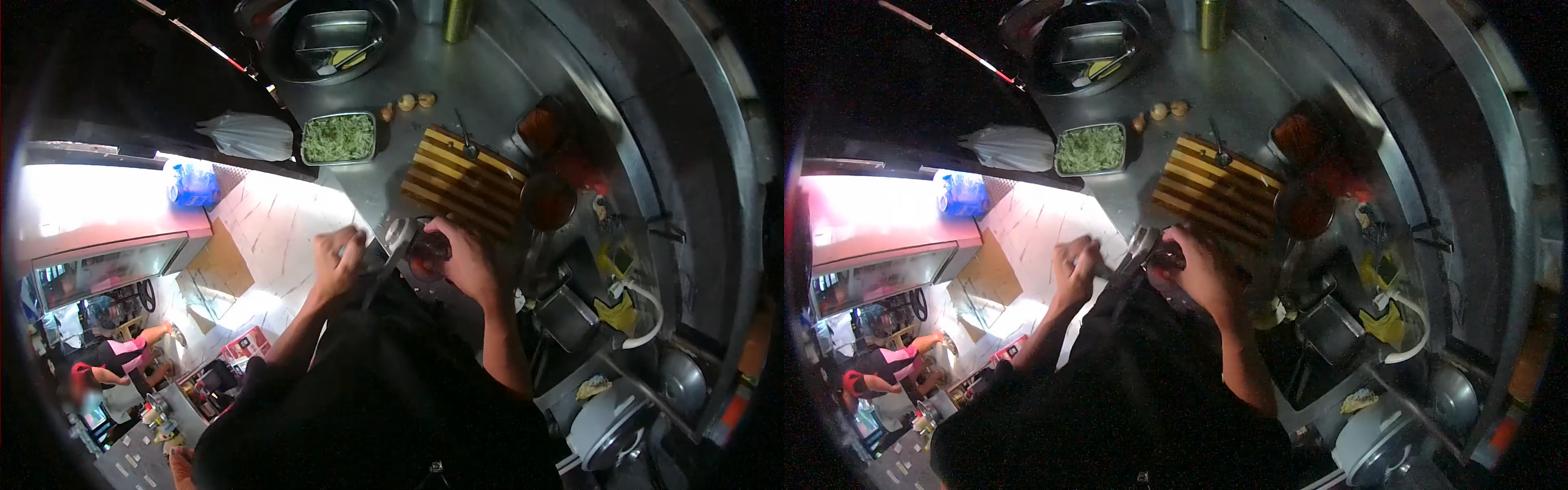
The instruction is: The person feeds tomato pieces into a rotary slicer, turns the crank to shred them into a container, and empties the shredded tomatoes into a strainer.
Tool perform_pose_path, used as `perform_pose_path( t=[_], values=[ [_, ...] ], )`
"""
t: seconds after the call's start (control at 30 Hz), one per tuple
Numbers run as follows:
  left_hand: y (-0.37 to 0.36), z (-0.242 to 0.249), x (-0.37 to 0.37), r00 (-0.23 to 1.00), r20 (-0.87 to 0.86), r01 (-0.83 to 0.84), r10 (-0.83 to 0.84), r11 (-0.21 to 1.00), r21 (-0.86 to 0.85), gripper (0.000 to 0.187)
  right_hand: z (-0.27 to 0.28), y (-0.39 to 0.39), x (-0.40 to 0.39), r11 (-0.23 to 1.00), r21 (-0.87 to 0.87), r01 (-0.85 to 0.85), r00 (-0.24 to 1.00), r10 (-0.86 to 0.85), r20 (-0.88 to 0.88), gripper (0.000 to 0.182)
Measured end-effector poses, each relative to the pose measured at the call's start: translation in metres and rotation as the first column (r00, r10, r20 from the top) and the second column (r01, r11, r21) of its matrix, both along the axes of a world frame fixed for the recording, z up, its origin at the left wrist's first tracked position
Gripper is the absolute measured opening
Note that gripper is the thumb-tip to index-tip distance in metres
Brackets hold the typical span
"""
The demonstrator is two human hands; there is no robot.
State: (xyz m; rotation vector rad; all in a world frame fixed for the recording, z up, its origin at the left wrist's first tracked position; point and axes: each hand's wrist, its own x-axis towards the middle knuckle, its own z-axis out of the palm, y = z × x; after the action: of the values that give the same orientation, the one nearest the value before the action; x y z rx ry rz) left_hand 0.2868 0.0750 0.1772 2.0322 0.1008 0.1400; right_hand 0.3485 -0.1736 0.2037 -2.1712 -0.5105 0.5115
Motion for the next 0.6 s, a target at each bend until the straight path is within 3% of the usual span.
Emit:
perform_pose_path(
  t=[0.07, 0.1, 0.2, 0.27, 0.33, 0.37, 0.43, 0.53, 0.57, 0.6],
  values=[
    [0.013, -0.025, -0.032, 0.999, 0.009, -0.034, 0.033, 0.994, 0.107, 0.044, -0.002, -0.008, -0.001, 0.989, 0.119, 0.087, 0.988, -0.071, -0.135, 0.049],
    [0.020, -0.036, -0.042, 0.975, -0.189, -0.109, 0.112, 0.994, 0.029, 0.044, -0.003, -0.012, -0.002, 0.975, 0.174, 0.138, 0.973, -0.101, -0.205, 0.049],
    [0.037, -0.103, -0.036, 0.942, -0.323, -0.019, 0.088, 0.977, 0.212, 0.040, -0.008, -0.016, -0.001, 0.909, 0.303, 0.286, 0.931, -0.188, -0.314, 0.048],
    [0.036, -0.147, 0.016, 0.902, -0.425, 0.089, 0.075, 0.931, 0.354, 0.046, -0.012, -0.015, -0.002, 0.886, 0.350, 0.304, 0.931, -0.199, -0.306, 0.041],
    [0.011, -0.155, 0.089, 0.925, -0.366, 0.075, 0.102, 0.894, 0.441, 0.046, -0.015, -0.015, -0.006, 0.864, 0.383, 0.327, 0.929, -0.218, -0.300, 0.035],
    [-0.001, -0.165, 0.119, 0.965, -0.245, 0.017, 0.096, 0.907, 0.421, 0.041, -0.015, -0.014, -0.009, 0.900, 0.316, 0.299, 0.941, -0.224, -0.253, 0.037],
    [-0.036, -0.087, 0.166, 0.966, -0.260, 0.124, 0.000, 0.879, 0.461, 0.034, -0.012, -0.008, -0.016, 0.957, 0.165, 0.240, 0.964, -0.216, -0.155, 0.040],
    [-0.043, -0.028, 0.165, 0.977, -0.194, 0.175, -0.091, 0.864, 0.473, 0.028, -0.002, 0.012, -0.010, 0.986, -0.038, 0.162, 0.983, -0.158, 0.098, 0.053],
    [-0.038, -0.012, 0.151, 0.985, -0.131, 0.151, -0.116, 0.939, 0.309, 0.025, 0.005, 0.022, -0.007, 0.958, -0.237, 0.160, 0.987, -0.161, 0.016, 0.060],
    [-0.034, -0.002, 0.138, 0.989, -0.091, 0.134, -0.115, 0.957, 0.256, 0.023, 0.006, 0.025, -0.006, 0.955, -0.257, 0.147, 0.989, -0.149, 0.009, 0.062]
  ],
)
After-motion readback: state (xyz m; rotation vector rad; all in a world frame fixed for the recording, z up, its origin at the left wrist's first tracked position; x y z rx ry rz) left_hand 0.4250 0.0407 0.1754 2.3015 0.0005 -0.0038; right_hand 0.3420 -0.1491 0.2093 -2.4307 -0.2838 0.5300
